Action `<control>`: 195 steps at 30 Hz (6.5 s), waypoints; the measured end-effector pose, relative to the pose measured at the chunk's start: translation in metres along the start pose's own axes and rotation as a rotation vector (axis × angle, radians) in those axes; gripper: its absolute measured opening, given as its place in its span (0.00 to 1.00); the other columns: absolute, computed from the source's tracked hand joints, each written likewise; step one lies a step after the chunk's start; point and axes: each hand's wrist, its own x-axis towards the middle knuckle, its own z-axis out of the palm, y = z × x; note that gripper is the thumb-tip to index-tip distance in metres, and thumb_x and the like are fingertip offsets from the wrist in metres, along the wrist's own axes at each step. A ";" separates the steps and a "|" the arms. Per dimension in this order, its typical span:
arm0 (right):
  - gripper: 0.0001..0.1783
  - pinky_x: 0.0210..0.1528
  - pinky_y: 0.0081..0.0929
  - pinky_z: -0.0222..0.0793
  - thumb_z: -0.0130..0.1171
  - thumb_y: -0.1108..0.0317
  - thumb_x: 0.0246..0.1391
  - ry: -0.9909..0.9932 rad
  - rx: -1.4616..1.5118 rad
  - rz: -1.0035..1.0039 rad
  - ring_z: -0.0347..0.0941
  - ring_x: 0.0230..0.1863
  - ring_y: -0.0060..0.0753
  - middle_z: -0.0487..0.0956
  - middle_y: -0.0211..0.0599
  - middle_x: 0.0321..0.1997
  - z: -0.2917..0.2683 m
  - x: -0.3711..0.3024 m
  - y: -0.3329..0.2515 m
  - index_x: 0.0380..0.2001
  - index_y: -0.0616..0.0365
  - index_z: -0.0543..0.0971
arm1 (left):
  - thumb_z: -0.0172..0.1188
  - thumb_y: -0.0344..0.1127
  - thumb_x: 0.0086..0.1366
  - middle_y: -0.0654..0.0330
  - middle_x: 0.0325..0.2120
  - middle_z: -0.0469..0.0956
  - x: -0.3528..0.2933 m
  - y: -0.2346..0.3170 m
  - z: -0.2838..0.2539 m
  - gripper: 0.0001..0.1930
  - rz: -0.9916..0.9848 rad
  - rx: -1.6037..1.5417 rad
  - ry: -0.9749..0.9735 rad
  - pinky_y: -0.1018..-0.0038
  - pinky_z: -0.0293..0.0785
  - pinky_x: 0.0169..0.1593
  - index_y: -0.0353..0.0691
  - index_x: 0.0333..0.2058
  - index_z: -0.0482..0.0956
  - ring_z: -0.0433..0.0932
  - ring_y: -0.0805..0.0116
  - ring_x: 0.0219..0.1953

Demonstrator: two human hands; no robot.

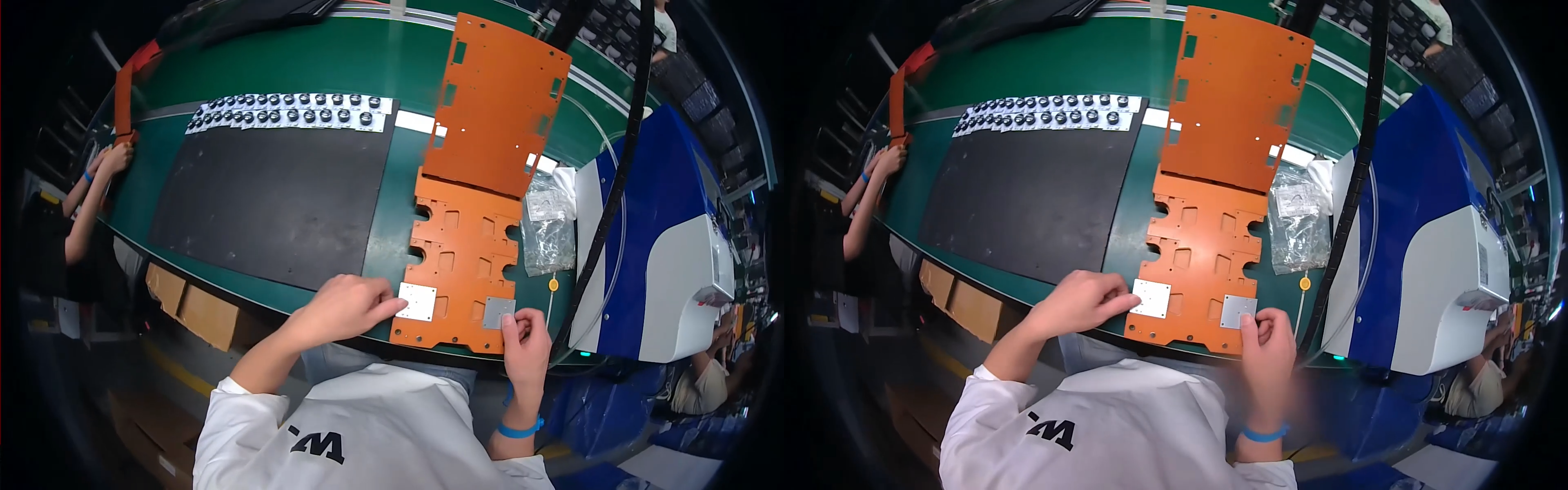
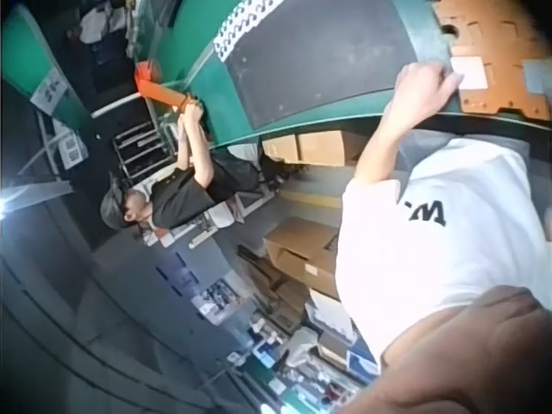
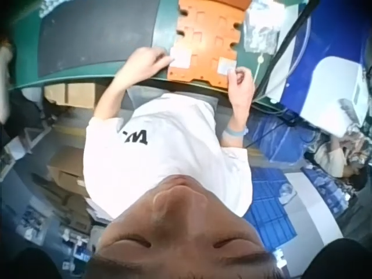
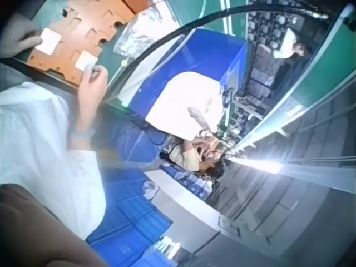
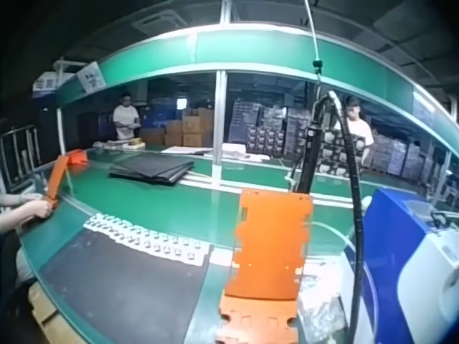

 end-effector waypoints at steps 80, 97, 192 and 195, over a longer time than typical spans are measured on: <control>0.06 0.39 0.22 0.65 0.48 0.78 0.55 0.406 0.158 -0.503 0.67 0.37 0.30 0.71 0.39 0.36 0.032 -0.013 0.044 0.36 0.67 0.73 | 0.65 0.33 0.50 0.59 0.26 0.68 0.058 0.040 0.007 0.12 0.548 0.305 0.391 0.68 0.66 0.35 0.38 0.32 0.73 0.68 0.60 0.31; 0.07 0.45 0.27 0.64 0.47 0.74 0.60 0.377 0.192 -0.478 0.66 0.39 0.32 0.70 0.38 0.37 0.031 -0.014 0.056 0.37 0.67 0.71 | 0.58 0.23 0.51 0.55 0.37 0.76 -0.010 -0.194 -0.198 0.18 -0.190 0.700 0.558 0.62 0.67 0.50 0.39 0.43 0.75 0.71 0.53 0.46; 0.10 0.53 0.42 0.64 0.52 0.77 0.45 0.068 -0.040 -0.807 0.68 0.49 0.51 0.74 0.46 0.42 0.095 -0.030 -0.032 0.34 0.66 0.74 | 0.56 0.32 0.57 0.52 0.52 0.70 -0.183 -0.316 -0.317 0.23 0.428 -1.536 1.714 0.56 0.65 0.60 0.36 0.52 0.67 0.68 0.54 0.56; 0.09 0.53 0.42 0.64 0.52 0.77 0.46 0.063 -0.035 -0.800 0.68 0.49 0.51 0.74 0.46 0.42 0.096 -0.030 -0.033 0.34 0.66 0.74 | 0.56 0.33 0.60 0.49 0.57 0.64 -0.202 -0.334 -0.339 0.26 0.485 -1.560 1.769 0.53 0.55 0.66 0.33 0.56 0.62 0.62 0.52 0.61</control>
